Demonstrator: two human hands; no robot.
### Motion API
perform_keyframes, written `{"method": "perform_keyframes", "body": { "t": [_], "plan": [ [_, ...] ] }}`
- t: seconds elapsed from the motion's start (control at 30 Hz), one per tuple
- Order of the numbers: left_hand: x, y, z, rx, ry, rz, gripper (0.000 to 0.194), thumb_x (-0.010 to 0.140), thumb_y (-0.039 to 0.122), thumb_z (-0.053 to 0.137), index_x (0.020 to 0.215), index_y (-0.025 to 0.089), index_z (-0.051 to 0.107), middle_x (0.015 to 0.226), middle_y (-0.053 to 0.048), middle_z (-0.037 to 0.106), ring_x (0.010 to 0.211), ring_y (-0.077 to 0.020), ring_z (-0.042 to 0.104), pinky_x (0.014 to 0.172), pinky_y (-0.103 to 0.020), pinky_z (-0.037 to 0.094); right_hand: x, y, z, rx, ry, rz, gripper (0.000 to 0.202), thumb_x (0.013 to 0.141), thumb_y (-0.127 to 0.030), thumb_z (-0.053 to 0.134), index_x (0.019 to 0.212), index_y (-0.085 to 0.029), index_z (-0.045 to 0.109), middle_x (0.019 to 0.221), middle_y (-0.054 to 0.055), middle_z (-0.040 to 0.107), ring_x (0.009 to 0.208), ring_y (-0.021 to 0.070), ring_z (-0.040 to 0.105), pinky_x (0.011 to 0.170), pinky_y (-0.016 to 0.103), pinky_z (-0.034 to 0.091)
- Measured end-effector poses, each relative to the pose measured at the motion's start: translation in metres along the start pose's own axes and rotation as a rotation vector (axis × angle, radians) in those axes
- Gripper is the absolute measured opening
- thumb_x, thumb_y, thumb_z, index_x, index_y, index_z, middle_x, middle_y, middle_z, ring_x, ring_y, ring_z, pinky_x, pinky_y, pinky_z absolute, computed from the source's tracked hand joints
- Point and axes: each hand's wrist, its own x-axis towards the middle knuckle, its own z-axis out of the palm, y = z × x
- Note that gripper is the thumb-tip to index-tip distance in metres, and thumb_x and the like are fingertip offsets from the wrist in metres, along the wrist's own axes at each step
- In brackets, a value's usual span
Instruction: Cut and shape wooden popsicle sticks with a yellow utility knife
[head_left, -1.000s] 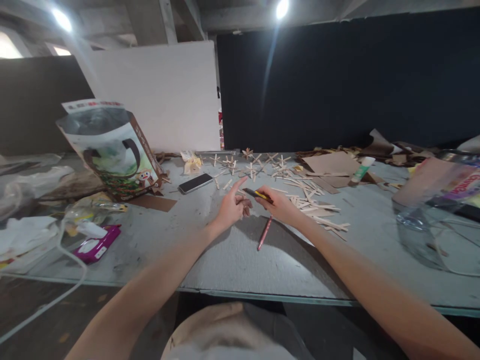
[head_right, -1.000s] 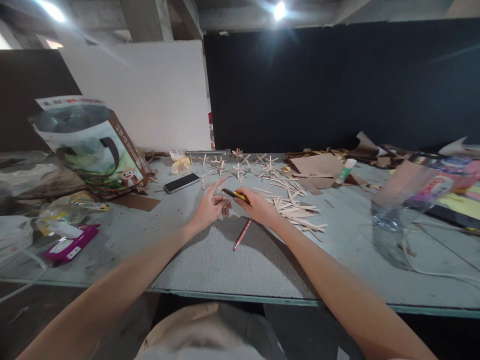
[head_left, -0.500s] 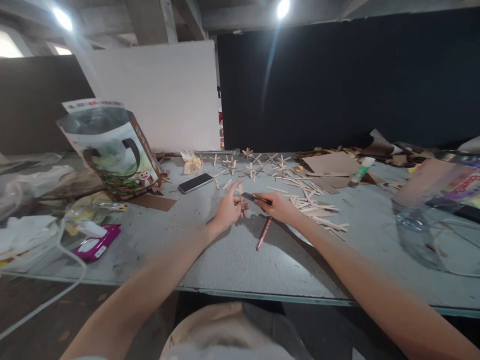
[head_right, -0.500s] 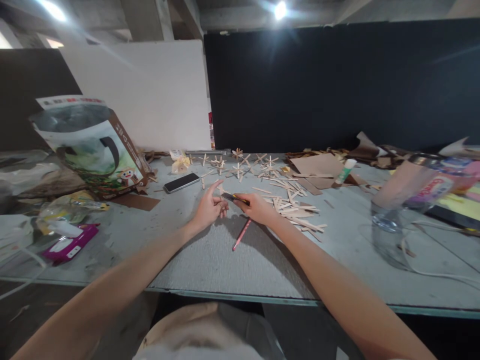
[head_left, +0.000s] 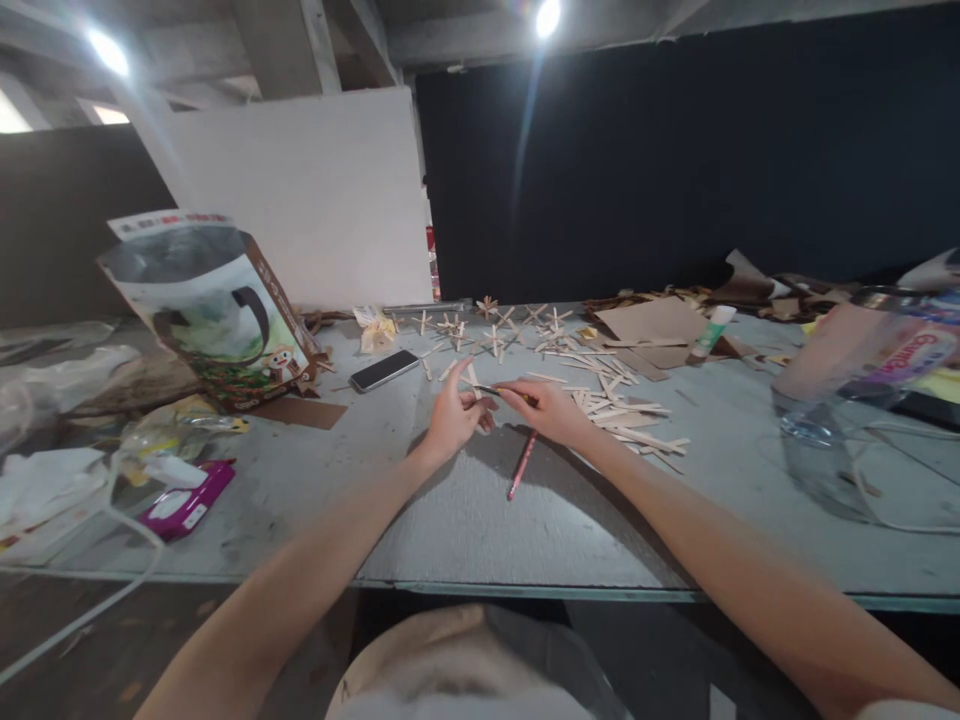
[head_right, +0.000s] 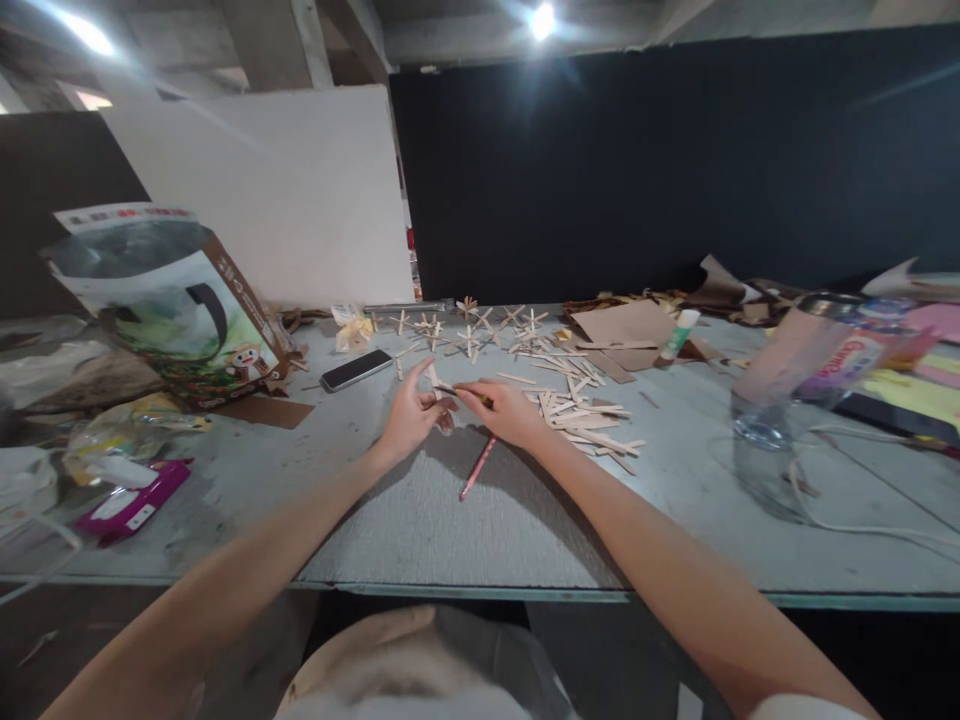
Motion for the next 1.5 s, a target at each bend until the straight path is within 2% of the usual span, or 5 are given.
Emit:
{"method": "perform_keyframes", "body": {
  "t": [0.17, 0.43, 0.63, 1.3, 1.5],
  "plan": [
    [0.004, -0.008, -0.005, -0.019, -0.074, -0.007, 0.099, 0.079, 0.018, 0.078, 0.161, 0.014, 0.024, 0.058, 0.009, 0.066, 0.052, -0.0162, 0.069, 0.056, -0.024, 0.053, -0.004, 0.017, 0.002, -0.194, -0.016, -0.166, 0.042, 0.108, -0.044, 0.049, 0.134, -0.024, 0.075, 0.097, 0.009, 0.065, 0.084, 0.021, 0.063, 0.078, 0.031, 0.048],
    [0.008, -0.02, -0.012, -0.006, -0.14, -0.013, 0.102, 0.076, 0.027, 0.085, 0.158, 0.013, 0.026, 0.059, 0.007, 0.067, 0.054, -0.0207, 0.071, 0.054, -0.026, 0.052, -0.004, 0.028, 0.006, -0.37, -0.009, -0.204, 0.038, 0.108, -0.039, 0.052, 0.135, -0.024, 0.074, 0.099, 0.01, 0.064, 0.084, 0.021, 0.06, 0.076, 0.031, 0.047],
    [0.007, -0.022, -0.014, 0.024, -0.159, -0.03, 0.086, 0.077, 0.022, 0.079, 0.149, 0.018, 0.032, 0.059, 0.008, 0.067, 0.046, -0.0144, 0.064, 0.048, -0.02, 0.044, -0.004, 0.032, 0.013, -0.435, 0.033, -0.289, 0.034, 0.107, -0.034, 0.056, 0.132, -0.023, 0.076, 0.096, 0.01, 0.064, 0.086, 0.0226, 0.057, 0.078, 0.032, 0.045],
    [0.005, -0.024, -0.012, 0.049, -0.045, -0.049, 0.086, 0.077, 0.018, 0.076, 0.151, 0.017, 0.033, 0.06, 0.008, 0.066, 0.043, -0.0109, 0.057, 0.047, -0.019, 0.037, -0.007, 0.034, 0.019, -0.444, 0.018, -0.248, 0.033, 0.108, -0.032, 0.053, 0.13, -0.02, 0.075, 0.1, 0.012, 0.065, 0.09, 0.0244, 0.058, 0.079, 0.034, 0.046],
    [0.003, -0.021, -0.012, 0.113, -0.092, -0.069, 0.084, 0.079, 0.015, 0.07, 0.154, 0.017, 0.032, 0.059, 0.008, 0.065, 0.043, -0.0113, 0.056, 0.047, -0.019, 0.038, -0.007, 0.03, 0.019, -0.501, 0.021, -0.258, 0.031, 0.107, -0.03, 0.055, 0.128, -0.021, 0.075, 0.099, 0.012, 0.066, 0.092, 0.0251, 0.058, 0.081, 0.034, 0.045]
  ]
}}
